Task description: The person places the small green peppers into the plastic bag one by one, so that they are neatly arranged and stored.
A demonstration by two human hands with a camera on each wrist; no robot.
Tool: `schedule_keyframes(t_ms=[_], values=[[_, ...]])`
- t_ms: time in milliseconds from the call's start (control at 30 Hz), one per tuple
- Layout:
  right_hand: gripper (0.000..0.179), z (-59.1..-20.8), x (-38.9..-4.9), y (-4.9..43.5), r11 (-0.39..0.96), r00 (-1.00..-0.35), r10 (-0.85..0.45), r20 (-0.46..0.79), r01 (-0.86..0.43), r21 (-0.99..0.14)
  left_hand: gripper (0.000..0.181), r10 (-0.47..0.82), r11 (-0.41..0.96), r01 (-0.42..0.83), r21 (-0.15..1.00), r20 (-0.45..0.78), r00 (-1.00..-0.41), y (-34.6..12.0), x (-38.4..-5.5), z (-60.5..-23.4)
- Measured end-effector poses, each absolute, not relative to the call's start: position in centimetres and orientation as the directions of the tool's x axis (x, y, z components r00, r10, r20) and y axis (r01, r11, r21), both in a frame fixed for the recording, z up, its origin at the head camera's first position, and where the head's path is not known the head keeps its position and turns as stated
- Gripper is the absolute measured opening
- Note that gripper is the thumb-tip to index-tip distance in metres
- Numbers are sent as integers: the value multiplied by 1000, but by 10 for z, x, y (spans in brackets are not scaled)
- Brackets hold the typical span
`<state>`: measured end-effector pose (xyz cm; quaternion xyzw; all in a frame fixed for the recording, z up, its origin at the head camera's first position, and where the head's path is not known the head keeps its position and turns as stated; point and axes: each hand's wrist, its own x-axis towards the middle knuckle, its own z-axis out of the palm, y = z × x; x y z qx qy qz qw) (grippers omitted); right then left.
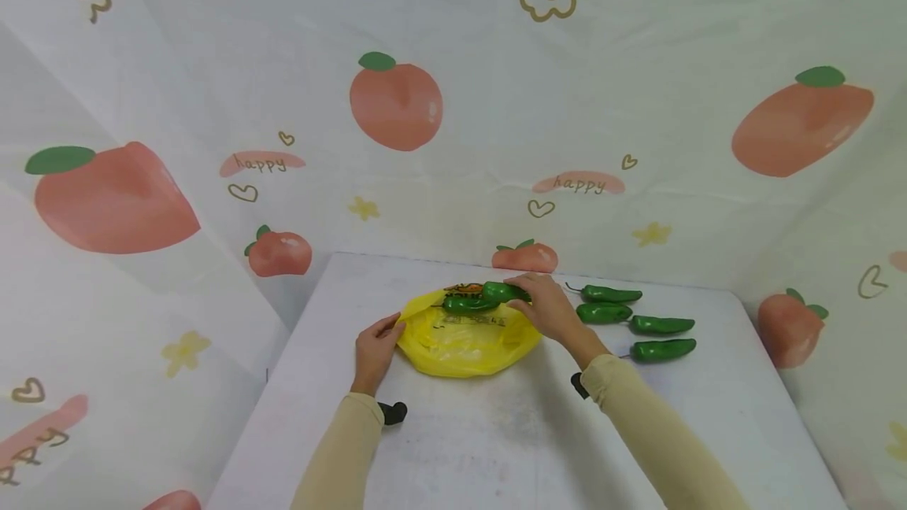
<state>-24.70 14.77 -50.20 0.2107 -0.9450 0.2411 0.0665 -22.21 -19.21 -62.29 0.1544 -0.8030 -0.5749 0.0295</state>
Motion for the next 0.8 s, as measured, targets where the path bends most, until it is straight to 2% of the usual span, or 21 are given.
schedule_keyframes(t_ms=[233,500,800], values=[[42,-502,-251,137,809,-906,-364,217,-423,-407,37,-276,284,-222,933,-142,-951,-194,-223,-626],[44,-508,-257,121,841,-937,-334,104,-346,-416,37,-276,284,-226,932,-147,-950,-196,-225,-629],[43,-516,-254,101,856,-931,-360,53,-353,-377,37,-270,272,-219,937,-144,-952,-193,-224,-628]])
